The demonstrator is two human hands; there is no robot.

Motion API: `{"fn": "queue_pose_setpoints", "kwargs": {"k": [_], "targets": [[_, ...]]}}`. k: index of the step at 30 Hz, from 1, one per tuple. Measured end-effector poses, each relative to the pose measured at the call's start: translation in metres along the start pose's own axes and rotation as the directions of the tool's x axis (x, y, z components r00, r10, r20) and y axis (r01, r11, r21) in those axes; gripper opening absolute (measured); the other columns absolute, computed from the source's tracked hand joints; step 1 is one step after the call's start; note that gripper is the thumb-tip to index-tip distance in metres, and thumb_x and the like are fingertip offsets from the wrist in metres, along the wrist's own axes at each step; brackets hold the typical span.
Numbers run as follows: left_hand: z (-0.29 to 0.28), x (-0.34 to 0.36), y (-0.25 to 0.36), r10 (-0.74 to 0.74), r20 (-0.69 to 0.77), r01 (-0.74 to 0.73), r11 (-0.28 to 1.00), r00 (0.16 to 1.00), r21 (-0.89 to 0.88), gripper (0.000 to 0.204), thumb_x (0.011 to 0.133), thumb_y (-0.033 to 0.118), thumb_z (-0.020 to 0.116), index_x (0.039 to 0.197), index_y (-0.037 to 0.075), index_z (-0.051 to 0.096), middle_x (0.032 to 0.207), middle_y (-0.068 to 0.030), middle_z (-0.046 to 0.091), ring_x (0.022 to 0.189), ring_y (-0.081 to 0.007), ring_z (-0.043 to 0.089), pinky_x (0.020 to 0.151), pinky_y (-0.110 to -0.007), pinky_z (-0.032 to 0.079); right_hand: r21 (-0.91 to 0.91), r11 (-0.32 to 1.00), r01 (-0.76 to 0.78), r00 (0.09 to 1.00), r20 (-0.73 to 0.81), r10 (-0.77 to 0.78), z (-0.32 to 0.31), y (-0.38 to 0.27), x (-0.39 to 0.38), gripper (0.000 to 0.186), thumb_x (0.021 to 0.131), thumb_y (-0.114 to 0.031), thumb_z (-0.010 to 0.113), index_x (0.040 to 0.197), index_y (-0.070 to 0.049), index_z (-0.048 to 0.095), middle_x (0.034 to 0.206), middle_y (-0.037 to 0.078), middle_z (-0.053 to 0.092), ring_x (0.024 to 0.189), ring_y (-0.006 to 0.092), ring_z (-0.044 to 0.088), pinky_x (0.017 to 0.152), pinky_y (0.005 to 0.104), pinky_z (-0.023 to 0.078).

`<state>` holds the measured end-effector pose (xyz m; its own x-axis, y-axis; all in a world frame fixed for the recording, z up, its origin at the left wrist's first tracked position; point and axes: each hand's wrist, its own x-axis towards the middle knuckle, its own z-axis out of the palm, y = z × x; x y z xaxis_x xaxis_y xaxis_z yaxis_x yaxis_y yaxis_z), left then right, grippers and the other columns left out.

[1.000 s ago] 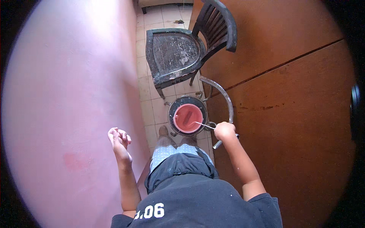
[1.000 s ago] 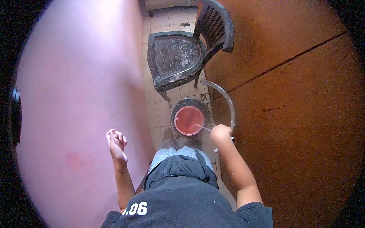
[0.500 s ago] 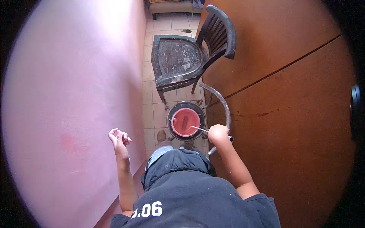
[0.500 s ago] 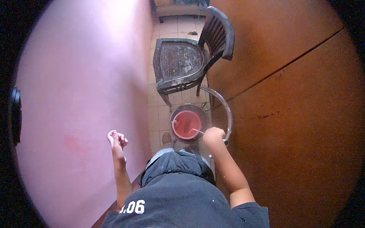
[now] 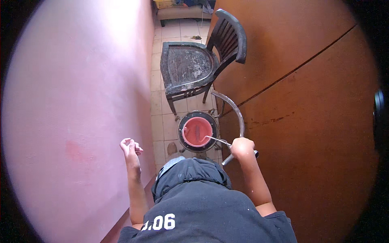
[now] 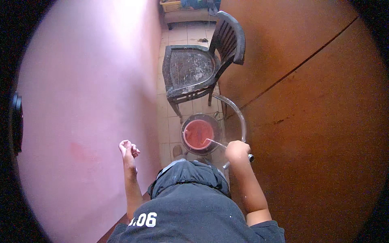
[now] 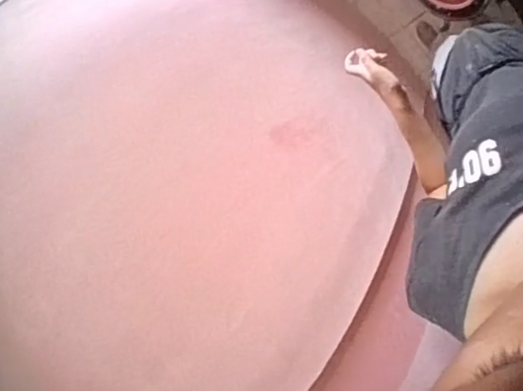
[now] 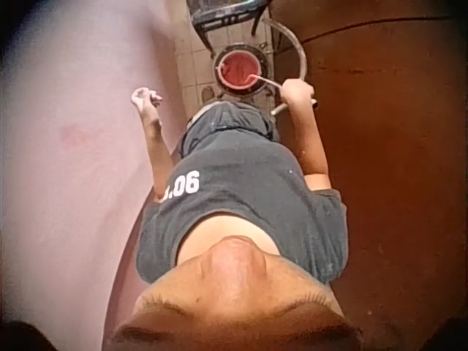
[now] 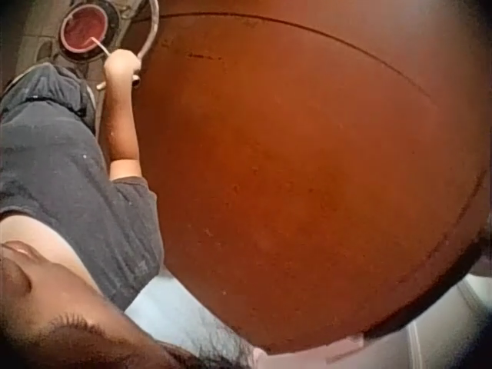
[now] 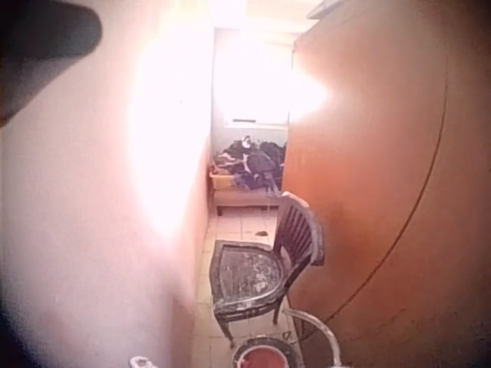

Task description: Apply pink paint to an interior wall using a roller.

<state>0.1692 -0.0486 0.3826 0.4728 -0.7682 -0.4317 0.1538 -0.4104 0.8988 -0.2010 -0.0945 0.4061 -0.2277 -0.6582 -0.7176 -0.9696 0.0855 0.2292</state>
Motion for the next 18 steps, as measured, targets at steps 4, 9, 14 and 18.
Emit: {"fn": "queue_pose_setpoints", "kwargs": {"k": [4,9,14,18], "targets": [[0.002,0.004,0.001,0.041,0.042,-0.043,0.998,0.998,0.049,0.022,0.097,0.024,0.039,0.114,0.01,0.034,0.075,0.0,0.046,0.066,-0.01,0.047,0.063,-0.025,0.037,0.097,0.995,-0.025,0.989,-0.143,0.039,0.008,0.026,-0.036,0.032,0.082,-0.036,0.06,0.083,-0.006,0.07,0.085,0.016,0.067,0.084,0.0322,0.065,0.073,0.0424,0.051],[0.012,0.015,0.001,0.057,0.118,-0.066,0.995,0.991,0.075,0.024,0.097,0.024,0.04,0.114,0.01,0.034,0.075,-0.0006,0.047,0.066,-0.0103,0.048,0.063,-0.025,0.038,0.21,0.976,-0.064,0.97,-0.215,0.11,0.028,0.049,-0.068,0.035,0.081,-0.038,0.064,0.08,-0.003,0.069,0.083,0.018,0.067,0.079,0.0339,0.065,0.07,0.043,0.05],[0.03,0.029,0.001,0.073,0.17,-0.088,0.993,0.983,0.077,0.025,0.096,0.024,0.044,0.114,0.009,0.034,0.074,-0.0005,0.046,0.065,-0.0095,0.047,0.061,-0.024,0.04,0.311,0.948,-0.065,0.965,-0.222,0.14,0.052,0.053,-0.087,0.035,0.081,-0.036,0.064,0.079,-0.002,0.068,0.081,0.02,0.065,0.077,0.0364,0.064,0.069,0.0452,0.049],[0.054,0.042,-0.007,0.079,0.247,-0.094,0.995,0.966,0.046,0.023,0.095,0.021,0.048,0.11,0.007,0.037,0.073,-0.0003,0.046,0.064,-0.0091,0.046,0.058,-0.025,0.043,0.371,0.925,-0.075,0.957,-0.233,0.172,0.074,0.051,-0.091,0.037,0.082,-0.037,0.063,0.079,0.0,0.067,0.081,0.021,0.065,0.078,0.0372,0.063,0.069,0.0456,0.049]]}}
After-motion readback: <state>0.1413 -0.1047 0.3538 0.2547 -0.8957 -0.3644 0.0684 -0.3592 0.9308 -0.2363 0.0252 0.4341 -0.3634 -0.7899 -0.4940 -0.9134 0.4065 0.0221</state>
